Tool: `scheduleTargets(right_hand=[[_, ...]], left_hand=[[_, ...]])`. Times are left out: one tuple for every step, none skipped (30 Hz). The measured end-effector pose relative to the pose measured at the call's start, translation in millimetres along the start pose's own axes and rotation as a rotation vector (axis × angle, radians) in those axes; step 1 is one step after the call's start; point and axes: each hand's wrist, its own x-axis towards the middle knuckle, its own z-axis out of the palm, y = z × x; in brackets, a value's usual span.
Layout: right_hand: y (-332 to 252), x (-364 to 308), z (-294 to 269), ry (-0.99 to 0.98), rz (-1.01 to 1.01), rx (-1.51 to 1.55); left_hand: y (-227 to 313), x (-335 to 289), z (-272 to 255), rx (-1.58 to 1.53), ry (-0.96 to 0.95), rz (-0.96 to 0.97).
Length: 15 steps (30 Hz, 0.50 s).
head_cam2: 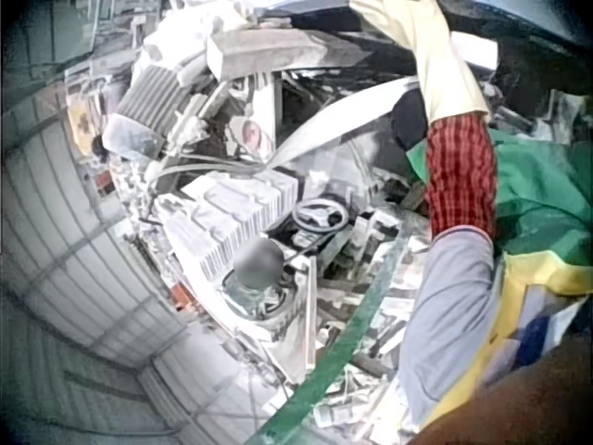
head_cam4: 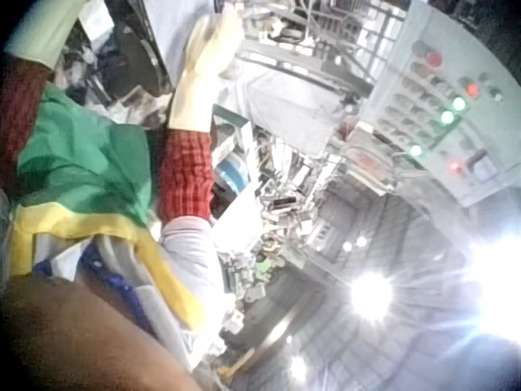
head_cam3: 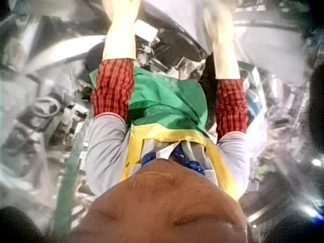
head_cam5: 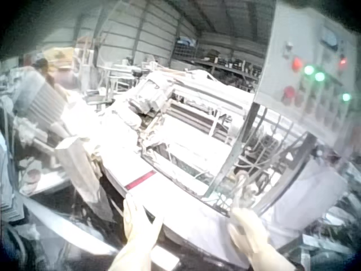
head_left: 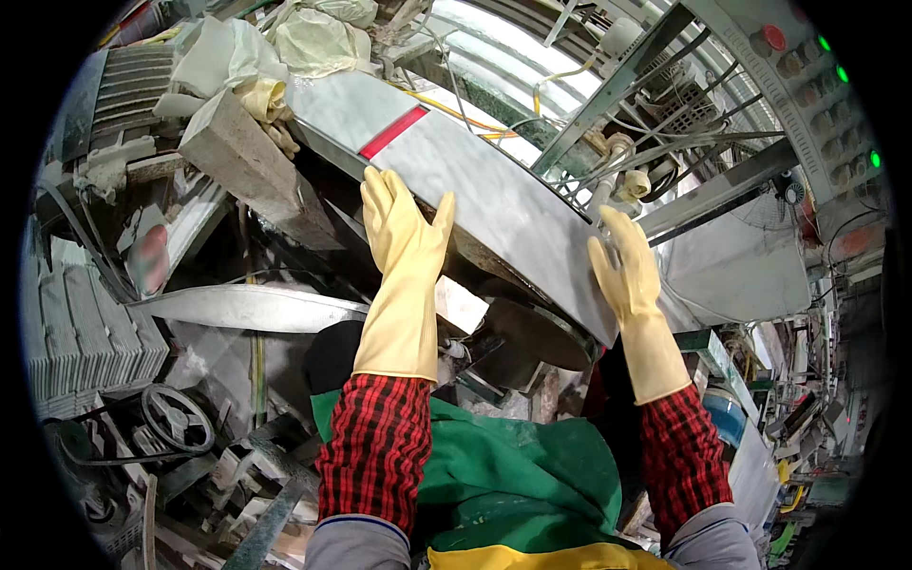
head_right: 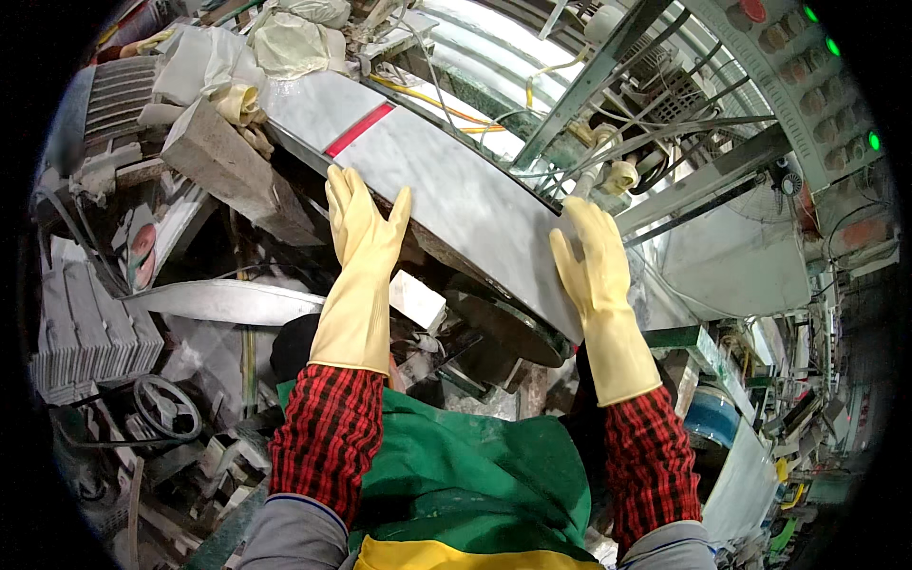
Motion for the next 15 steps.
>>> scheduleTargets(right_hand=[[-1.3, -12.1, -3.0, 0.010, -0.012, 0.007], [3.1, -27.4, -4.6, 0.019, -0.014, 0.010], [17.5, -47.3, 2.2, 0.058, 0.099, 0.137], [36.7, -67.4, 12.7, 0.104, 0.217, 0.260], [50.4, -78.8, 22.9, 0.100, 0.388, 0.403], [77.6, -97.1, 34.2, 0.258, -0.057, -0.020], [59.6, -90.5, 40.5, 0.272, -0.031, 0.087], [41.0, -82.4, 39.0, 0.285, 0.000, 0.181], [36.2, -77.9, 38.4, 0.312, -0.058, 0.109], [35.5, -76.0, 35.0, 0.334, -0.115, 0.027], [34.8, -74.2, 32.1, 0.355, -0.172, -0.056], [33.3, -72.6, 29.2, 0.368, -0.186, -0.065], [30.8, -70.2, 26.0, 0.382, -0.204, -0.071], [30.6, -68.6, 24.6, 0.397, -0.222, -0.078], [40.6, -70.4, 28.4, 0.444, -0.264, -0.082]], left_hand=[[-5.1, -0.7, 0.3, -0.020, 0.089, 0.030], [-4.7, -1.4, -0.2, -0.115, 0.059, -0.050], [-1.0, -1.2, -2.0, -0.208, 0.028, -0.125], [4.4, -0.1, -2.3, -0.305, -0.006, -0.192], [0.2, -2.1, 5.8, -0.405, 0.023, -0.288], [14.8, -1.7, -2.6, -0.509, -0.052, -0.351], [7.0, -3.1, -4.3, -0.498, 0.064, -0.329], [2.0, -5.5, 0.2, -0.495, 0.170, -0.303], [-9.2, -6.2, -0.2, -0.482, 0.244, -0.182], [-8.5, -6.4, -7.8, -0.459, 0.287, -0.118], [-11.5, -6.2, -9.7, -0.458, 0.298, -0.080], [-14.1, -6.1, -11.2, -0.457, 0.310, -0.043], [-12.8, -6.7, -17.9, -0.483, 0.209, -0.111], [-15.3, -7.1, -16.8, -0.500, 0.125, -0.162], [-22.0, -7.2, -10.9, -0.600, 0.028, -0.219]])
